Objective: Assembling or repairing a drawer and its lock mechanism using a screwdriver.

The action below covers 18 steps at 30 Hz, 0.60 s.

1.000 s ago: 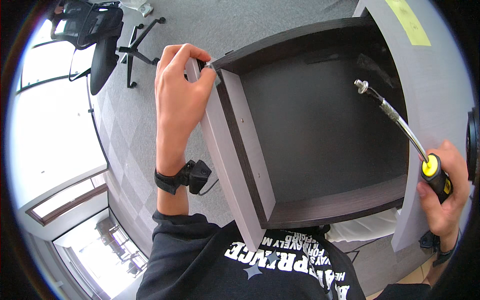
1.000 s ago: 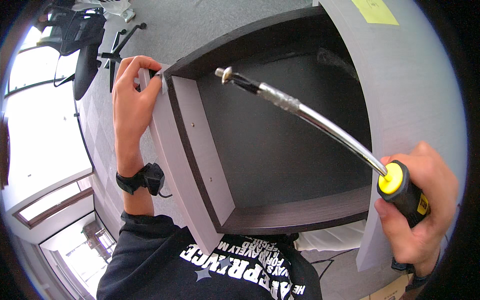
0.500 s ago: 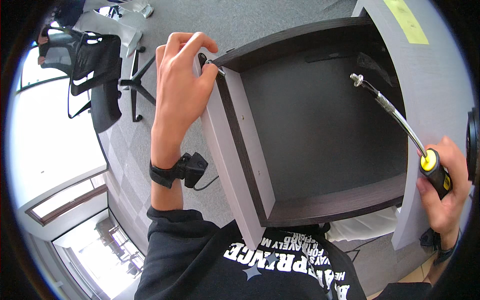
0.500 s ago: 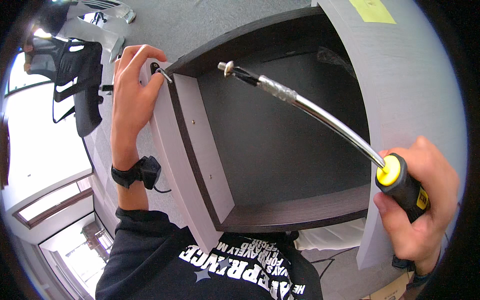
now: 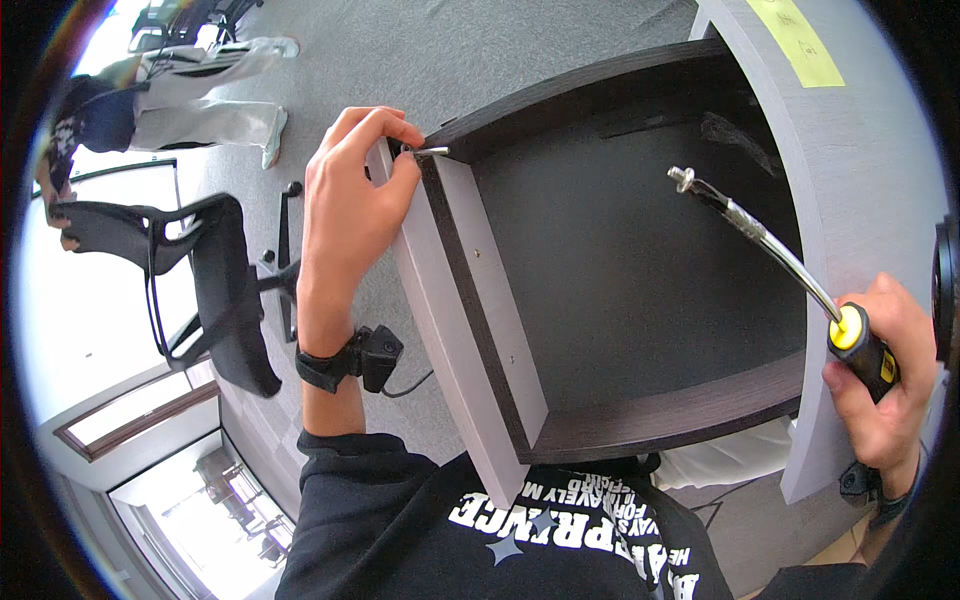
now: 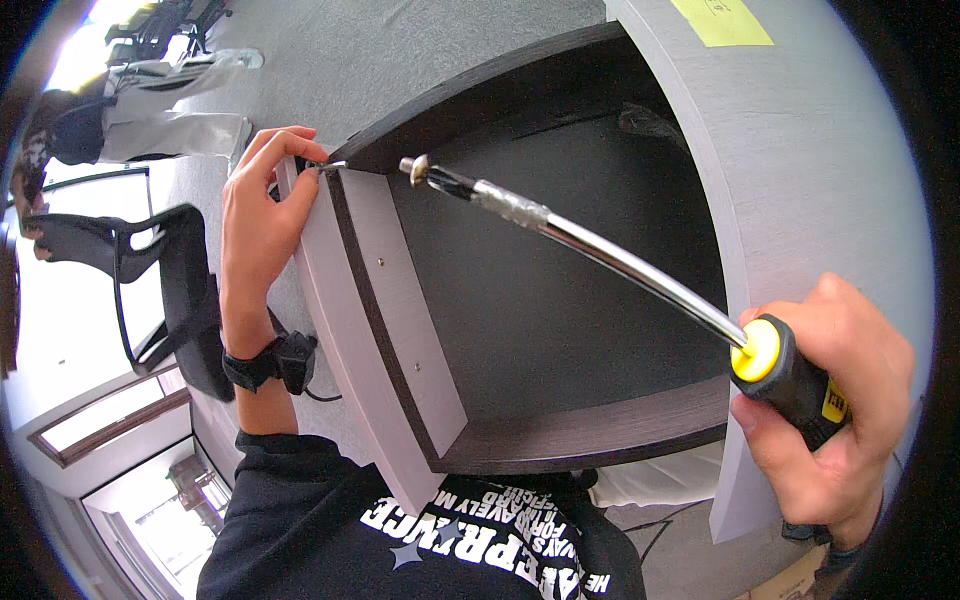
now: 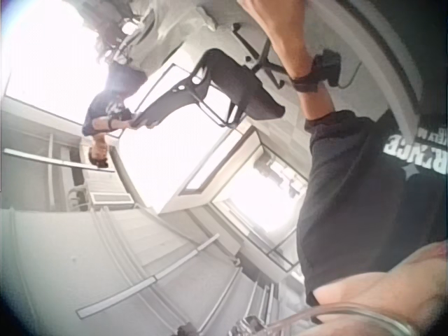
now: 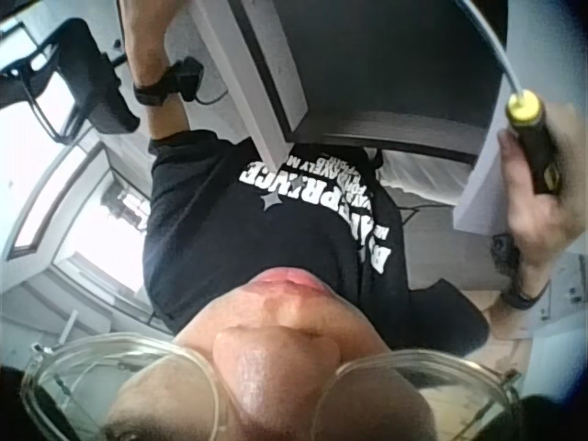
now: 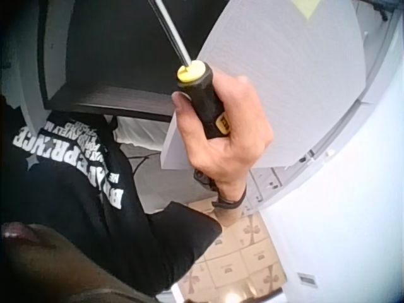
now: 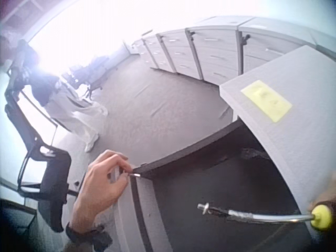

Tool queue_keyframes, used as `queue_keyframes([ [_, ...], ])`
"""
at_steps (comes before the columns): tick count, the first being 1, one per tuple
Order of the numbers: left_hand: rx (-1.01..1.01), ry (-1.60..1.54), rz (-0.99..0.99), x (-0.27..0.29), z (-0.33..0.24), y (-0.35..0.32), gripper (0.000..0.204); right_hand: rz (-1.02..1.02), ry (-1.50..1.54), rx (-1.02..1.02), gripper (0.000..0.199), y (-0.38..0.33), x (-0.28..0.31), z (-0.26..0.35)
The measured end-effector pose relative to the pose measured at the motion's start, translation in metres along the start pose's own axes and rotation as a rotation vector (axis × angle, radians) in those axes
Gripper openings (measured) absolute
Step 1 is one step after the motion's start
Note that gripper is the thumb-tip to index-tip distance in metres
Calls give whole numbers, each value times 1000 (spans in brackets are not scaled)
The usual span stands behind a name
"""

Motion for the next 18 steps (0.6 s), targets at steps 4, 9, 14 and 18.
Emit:
queue_keyframes([
  [4,-1,-4,11,2,0,3,18,3,-2,14,39,2,-1,2],
  [9,10,4,28,0,0,2,17,-10,15,1,39,-1,-1,1],
  [14,24,-40,-13,-2,5,-3,16,25,24,4,39,-1,-3,0],
  [18,88,-15,-26,-3,2,-1,17,23,6,8,39,-2,-4,0],
])
Point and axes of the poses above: each hand's wrist, its own y-axis towards the middle knuckle, its own x-axis out of the back of the hand, z = x × y, the point moved 8 cm from there along y, towards the middle knuckle, and after that the axes turned 3 degrees about -z, right-handed, at the moved point
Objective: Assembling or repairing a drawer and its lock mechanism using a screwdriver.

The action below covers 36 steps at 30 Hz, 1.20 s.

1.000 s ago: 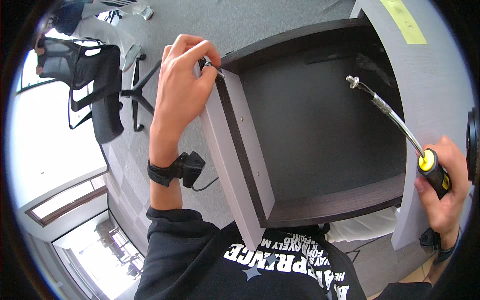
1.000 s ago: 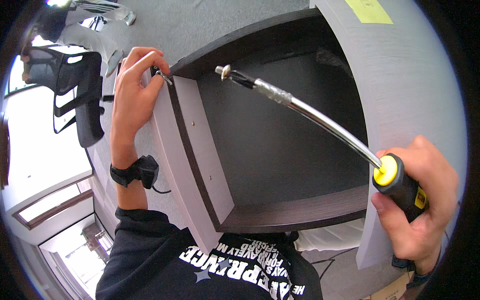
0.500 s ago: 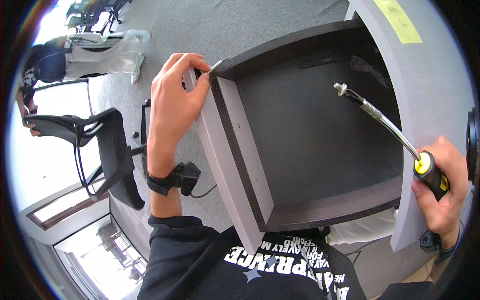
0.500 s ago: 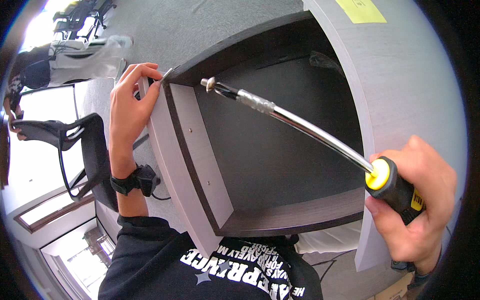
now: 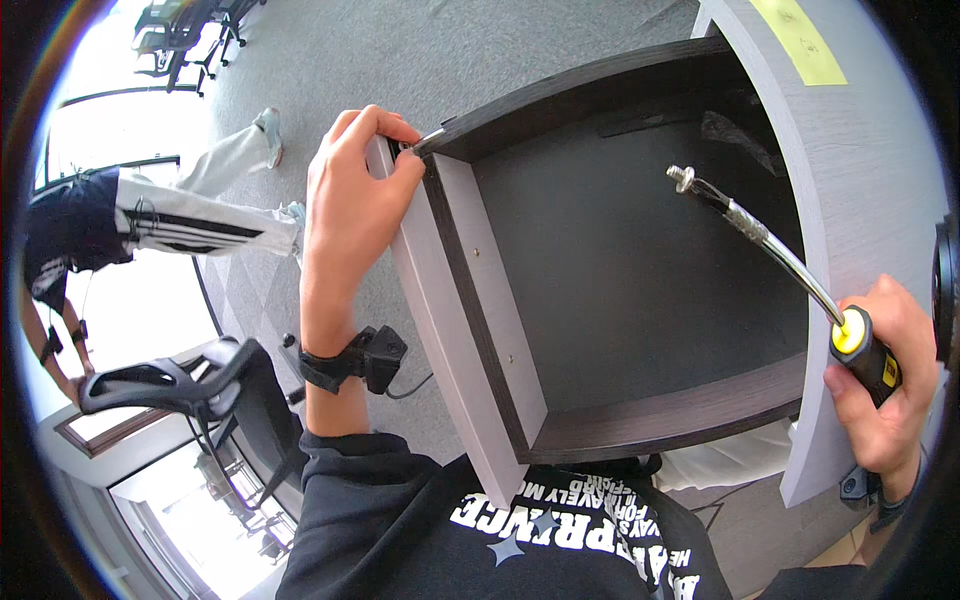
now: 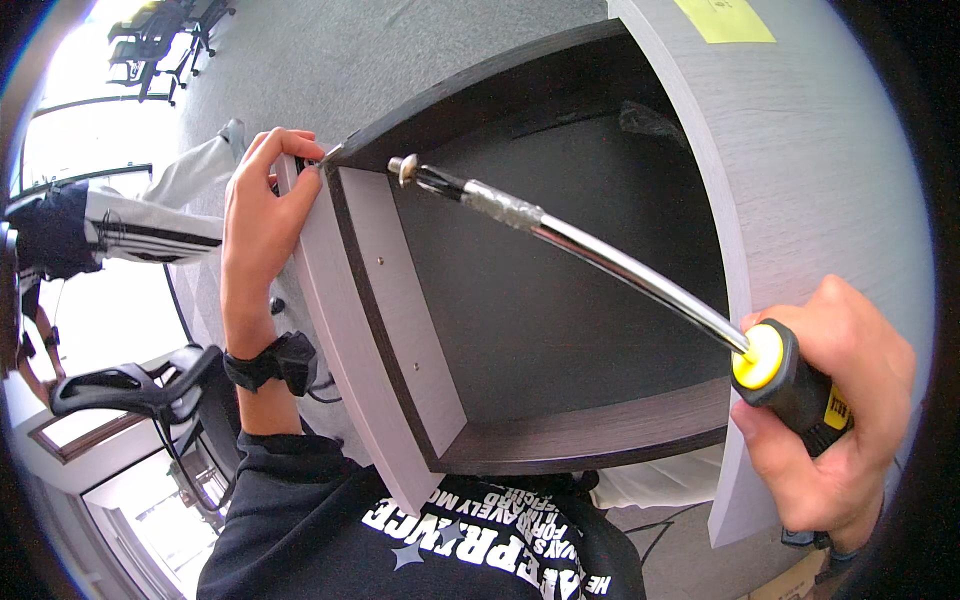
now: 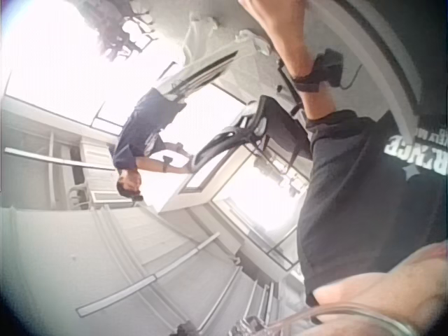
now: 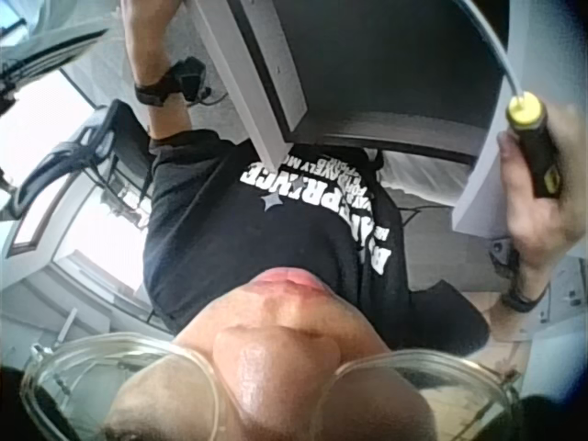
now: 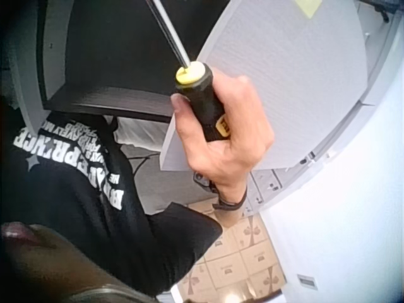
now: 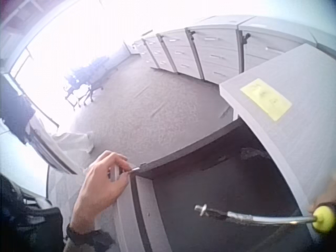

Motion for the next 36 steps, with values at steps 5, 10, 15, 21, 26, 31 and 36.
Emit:
queue_keyframes([
  [5,32,39,27,-2,3,-1,18,-20,4,-20,39,2,2,6],
  [10,60,37,57,-4,7,-5,18,-23,43,-34,36,9,-3,12],
  [15,24,-66,23,-3,10,-1,17,27,-37,-70,36,21,0,17],
  [21,51,-59,-21,-5,8,-5,17,8,-48,-55,36,29,4,27],
  [26,14,1,-84,-4,11,-13,18,109,-189,-9,39,44,-2,45],
  [31,43,-4,-109,7,15,-16,18,108,-407,24,40,83,-5,57],
  [36,55,-116,-126,9,18,-16,16,14,-529,164,37,116,-13,73],
])
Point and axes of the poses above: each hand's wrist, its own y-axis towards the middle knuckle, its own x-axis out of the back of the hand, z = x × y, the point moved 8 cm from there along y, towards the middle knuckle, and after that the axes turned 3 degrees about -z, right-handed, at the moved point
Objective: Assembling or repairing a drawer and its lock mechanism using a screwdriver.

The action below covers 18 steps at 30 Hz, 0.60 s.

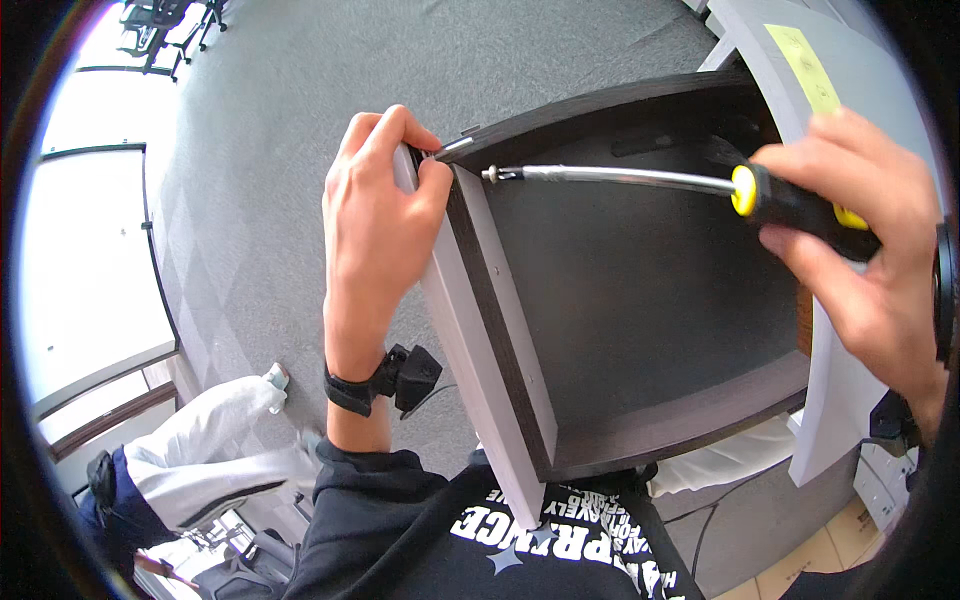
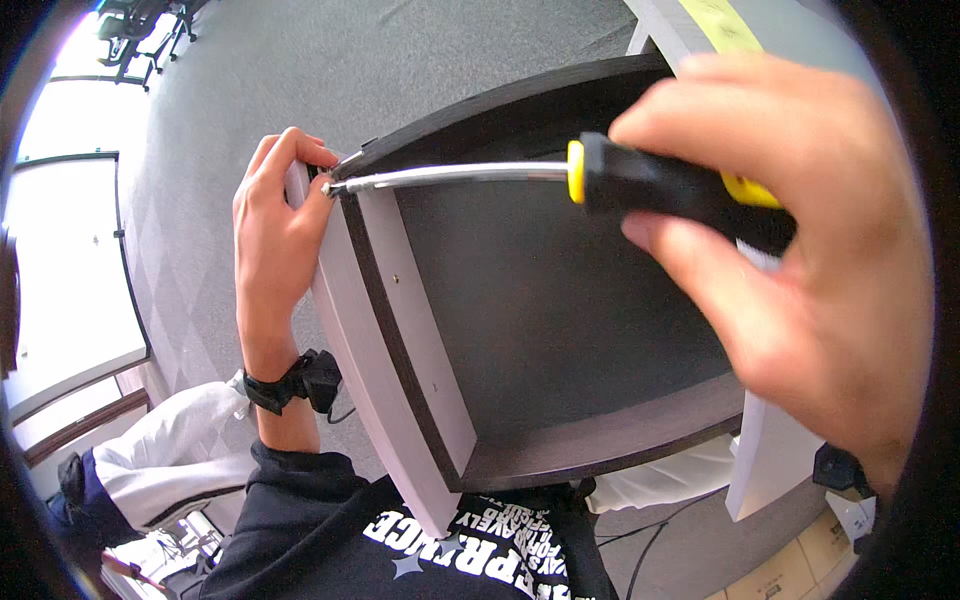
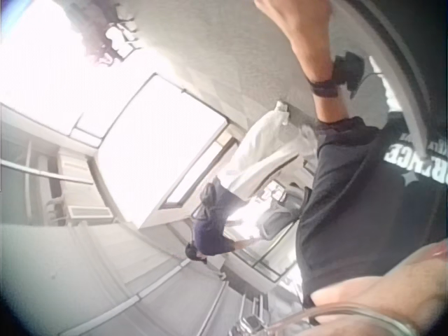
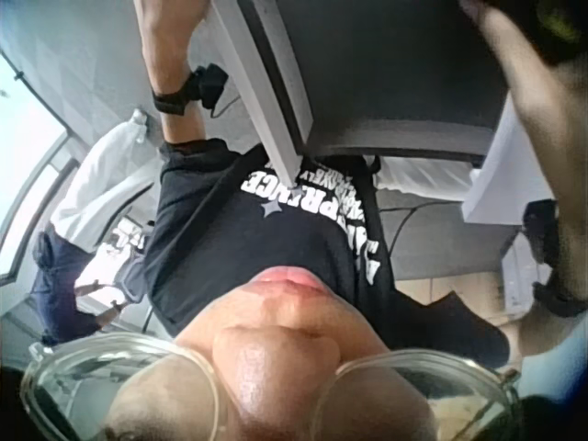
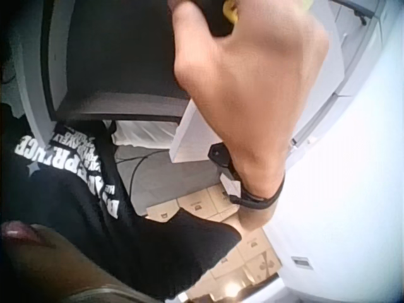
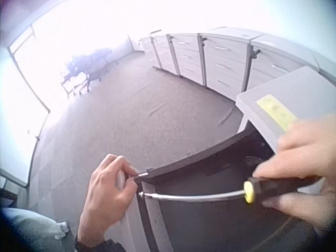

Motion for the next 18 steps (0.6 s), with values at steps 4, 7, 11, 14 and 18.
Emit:
queue_keyframes([
  [4,12,-11,-24,6,-2,-8,16,-56,-50,61,35,25,-4,7],
  [7,47,-11,-26,12,0,-3,17,-81,-75,89,33,41,-6,8],
  [11,33,-2,-53,14,2,-9,14,-88,-80,120,30,55,-17,11],
  [14,29,2,-59,13,5,-13,14,-57,2,79,29,60,-25,13],
  [18,69,-7,-68,10,3,-20,14,10,-16,47,27,66,-36,21],
])
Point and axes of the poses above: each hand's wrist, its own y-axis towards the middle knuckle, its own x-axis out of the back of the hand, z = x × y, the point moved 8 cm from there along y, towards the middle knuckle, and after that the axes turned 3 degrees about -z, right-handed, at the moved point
